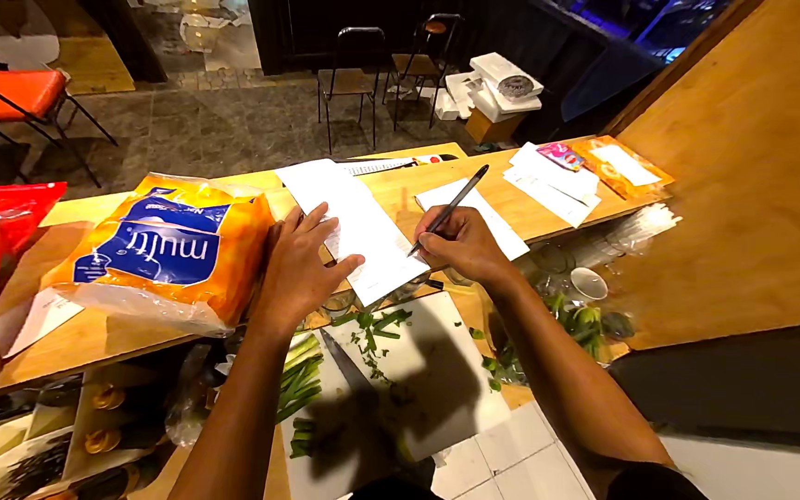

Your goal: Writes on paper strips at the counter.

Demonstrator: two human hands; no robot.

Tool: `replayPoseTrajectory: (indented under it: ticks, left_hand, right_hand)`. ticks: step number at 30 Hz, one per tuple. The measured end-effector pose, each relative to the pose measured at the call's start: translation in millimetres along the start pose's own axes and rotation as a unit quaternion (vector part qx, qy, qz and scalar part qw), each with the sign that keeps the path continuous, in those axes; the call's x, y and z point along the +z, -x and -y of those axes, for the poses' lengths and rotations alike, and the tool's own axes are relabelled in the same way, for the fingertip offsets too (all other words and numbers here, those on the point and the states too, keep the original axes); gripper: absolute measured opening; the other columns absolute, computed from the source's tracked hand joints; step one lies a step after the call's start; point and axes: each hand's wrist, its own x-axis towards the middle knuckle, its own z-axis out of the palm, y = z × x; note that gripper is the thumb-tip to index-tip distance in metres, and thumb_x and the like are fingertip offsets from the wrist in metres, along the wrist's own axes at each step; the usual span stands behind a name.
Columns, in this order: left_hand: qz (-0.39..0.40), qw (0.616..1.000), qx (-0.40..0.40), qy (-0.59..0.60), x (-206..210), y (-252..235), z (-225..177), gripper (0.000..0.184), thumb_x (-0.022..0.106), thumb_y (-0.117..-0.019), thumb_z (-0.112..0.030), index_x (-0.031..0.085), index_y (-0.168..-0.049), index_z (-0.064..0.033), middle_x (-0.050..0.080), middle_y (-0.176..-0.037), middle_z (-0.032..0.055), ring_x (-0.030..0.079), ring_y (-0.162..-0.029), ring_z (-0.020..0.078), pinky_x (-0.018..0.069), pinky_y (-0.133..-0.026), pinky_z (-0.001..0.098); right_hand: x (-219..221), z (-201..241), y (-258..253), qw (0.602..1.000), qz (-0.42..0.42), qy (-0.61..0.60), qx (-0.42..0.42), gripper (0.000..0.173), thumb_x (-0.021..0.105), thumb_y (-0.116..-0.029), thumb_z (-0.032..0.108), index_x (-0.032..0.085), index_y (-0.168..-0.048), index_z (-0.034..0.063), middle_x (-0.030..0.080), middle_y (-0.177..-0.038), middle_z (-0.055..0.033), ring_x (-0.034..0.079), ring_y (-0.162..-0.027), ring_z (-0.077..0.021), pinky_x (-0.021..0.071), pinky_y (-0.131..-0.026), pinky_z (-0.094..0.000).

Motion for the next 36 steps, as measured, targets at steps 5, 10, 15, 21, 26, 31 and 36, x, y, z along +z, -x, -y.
replayPoseTrajectory:
  ticks: [5, 10, 15, 21, 26, 31, 36]
  left_hand:
    - [-0.003, 1.000, 0.004, -0.008, 1.9, -1.2, 1.8, 0.059, 0.074, -0.0898, -0.049, 0.067, -0.134, -0.0102, 0.048, -0.157, 0.0067, 0.035, -0.149, 0.0370, 0.0313, -0.117, 0.0593]
    - [0.001, 1.000, 0.000, -0.008, 1.8, -1.4, 2.4, 0.060, 0.074, -0.0898, -0.050, 0.067, -0.134, -0.0115, 0.047, -0.157, 0.0061, 0.035, -0.149, 0.0361, 0.0301, -0.118, 0.0594]
    - [-0.004, 1.000, 0.004, -0.011, 3.4, -3.5, 5.4, 0.061, 0.073, -0.0892, -0.053, 0.067, -0.134, -0.0120, 0.048, -0.157, 0.0062, 0.036, -0.149, 0.0356, 0.0301, -0.118, 0.0591]
    - [-0.004, 1.000, 0.004, -0.012, 3.7, -4.9, 5.3, 0.061, 0.073, -0.0892, -0.054, 0.067, -0.134, -0.0119, 0.048, -0.157, 0.0064, 0.035, -0.149, 0.0353, 0.0284, -0.119, 0.0590]
    - [-0.003, 1.000, 0.002, -0.014, 5.1, -5.0, 6.1, 0.061, 0.073, -0.0888, -0.055, 0.068, -0.133, -0.0131, 0.048, -0.157, 0.0053, 0.035, -0.149, 0.0346, 0.0310, -0.118, 0.0579]
    - [-0.005, 1.000, 0.008, -0.013, 4.9, -4.9, 6.6, 0.061, 0.073, -0.0893, -0.054, 0.067, -0.134, -0.0116, 0.048, -0.157, 0.0070, 0.035, -0.149, 0.0362, 0.0314, -0.118, 0.0591]
    - [-0.004, 1.000, 0.002, -0.015, 4.4, -5.0, 6.1, 0.061, 0.073, -0.0888, -0.054, 0.067, -0.134, -0.0126, 0.048, -0.157, 0.0063, 0.035, -0.149, 0.0359, 0.0289, -0.119, 0.0598]
  right_hand:
    - [0.6, 0.2, -1.0, 1.000, -0.020, 0.000, 0.004, 0.008, 0.059, -0.0913, 0.008, 0.066, -0.091, 0.0099, 0.062, -0.066, 0.0009, 0.058, -0.055, -0.0064, 0.0477, -0.050, -0.0201]
    - [1.5, 0.8, -2.0, 1.000, -0.019, 0.008, 0.012, 0.007, 0.059, -0.0920, 0.008, 0.066, -0.092, 0.0093, 0.063, -0.067, -0.0003, 0.058, -0.055, -0.0073, 0.0474, -0.049, -0.0208]
    - [-1.8, -6.1, 4.8, 1.000, -0.004, 0.009, 0.009, 0.009, 0.058, -0.0924, 0.014, 0.066, -0.095, 0.0115, 0.061, -0.066, -0.0040, 0.054, -0.049, -0.0111, 0.0431, -0.043, -0.0232]
    - [0.9, 0.4, -2.1, 1.000, -0.017, 0.001, 0.011, 0.007, 0.060, -0.0905, 0.008, 0.066, -0.090, 0.0102, 0.064, -0.067, 0.0001, 0.059, -0.055, -0.0073, 0.0482, -0.049, -0.0213]
    - [-1.3, -5.5, 4.8, 1.000, -0.020, 0.011, 0.007, 0.010, 0.058, -0.0928, 0.015, 0.067, -0.094, 0.0115, 0.061, -0.065, -0.0040, 0.054, -0.049, -0.0110, 0.0422, -0.042, -0.0235]
    - [0.0, -2.0, -3.3, 1.000, -0.024, 0.012, 0.005, 0.006, 0.059, -0.0901, 0.010, 0.065, -0.089, 0.0107, 0.062, -0.066, 0.0006, 0.057, -0.054, -0.0070, 0.0460, -0.049, -0.0217]
    - [0.8, -1.4, -4.5, 1.000, -0.026, 0.014, -0.002, 0.007, 0.059, -0.0894, 0.010, 0.065, -0.088, 0.0108, 0.062, -0.065, 0.0011, 0.056, -0.053, -0.0065, 0.0441, -0.047, -0.0211]
